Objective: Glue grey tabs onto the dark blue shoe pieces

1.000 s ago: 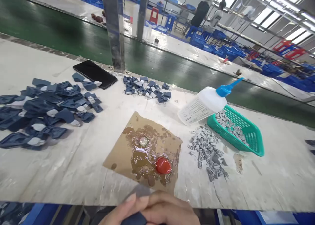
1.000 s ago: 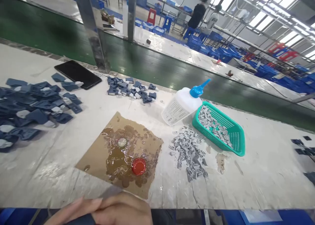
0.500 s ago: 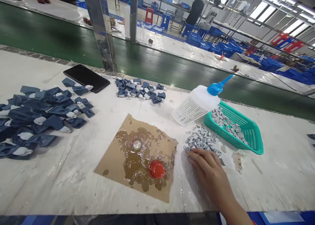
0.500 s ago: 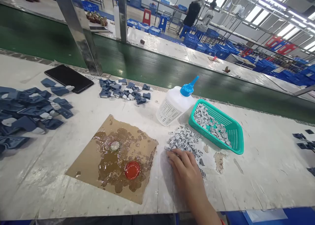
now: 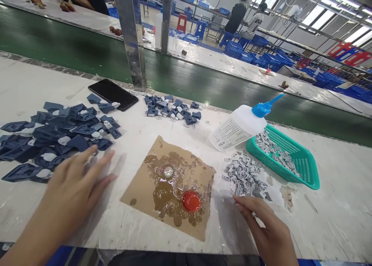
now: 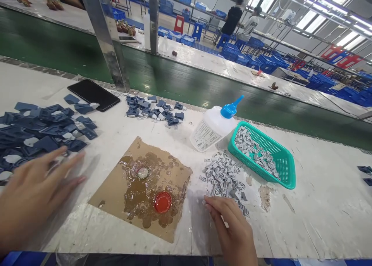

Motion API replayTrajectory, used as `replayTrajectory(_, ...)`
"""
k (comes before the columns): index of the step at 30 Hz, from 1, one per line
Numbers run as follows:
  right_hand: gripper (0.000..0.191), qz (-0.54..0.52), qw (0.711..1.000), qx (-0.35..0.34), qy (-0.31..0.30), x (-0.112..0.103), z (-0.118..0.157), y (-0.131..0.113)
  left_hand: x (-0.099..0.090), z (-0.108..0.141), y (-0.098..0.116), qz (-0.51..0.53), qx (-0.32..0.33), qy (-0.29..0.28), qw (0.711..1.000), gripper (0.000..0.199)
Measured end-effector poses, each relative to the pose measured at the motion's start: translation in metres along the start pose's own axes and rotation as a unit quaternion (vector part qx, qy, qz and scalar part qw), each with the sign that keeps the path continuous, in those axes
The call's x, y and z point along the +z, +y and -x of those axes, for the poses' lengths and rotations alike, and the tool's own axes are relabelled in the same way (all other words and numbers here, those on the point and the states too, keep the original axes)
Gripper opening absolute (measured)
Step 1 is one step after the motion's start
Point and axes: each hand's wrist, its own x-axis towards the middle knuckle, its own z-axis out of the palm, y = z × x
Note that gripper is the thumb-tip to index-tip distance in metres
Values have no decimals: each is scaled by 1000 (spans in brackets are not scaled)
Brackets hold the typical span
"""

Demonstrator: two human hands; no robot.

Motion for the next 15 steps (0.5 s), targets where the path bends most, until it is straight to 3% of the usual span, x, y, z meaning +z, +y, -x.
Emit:
replayTrajectory(4, 18, -52, 997, -20, -60, 3, 10, 3, -3, -15, -1, -165, 36, -51, 984, 48)
replayTrajectory(6, 20, -52, 996, -31, -67, 8, 14, 1, -4, -21, 0, -170, 13, -41, 985, 47)
replayTrajectory(11, 19, -9, 999, -14, -28, 17, 19, -3, -10, -35, 19, -154, -138, -34, 978, 57)
replayTrajectory(15, 16, 18, 1000, 12, -2, 19, 21, 0, -14, -53, 35, -183, -125, -73, 972, 65)
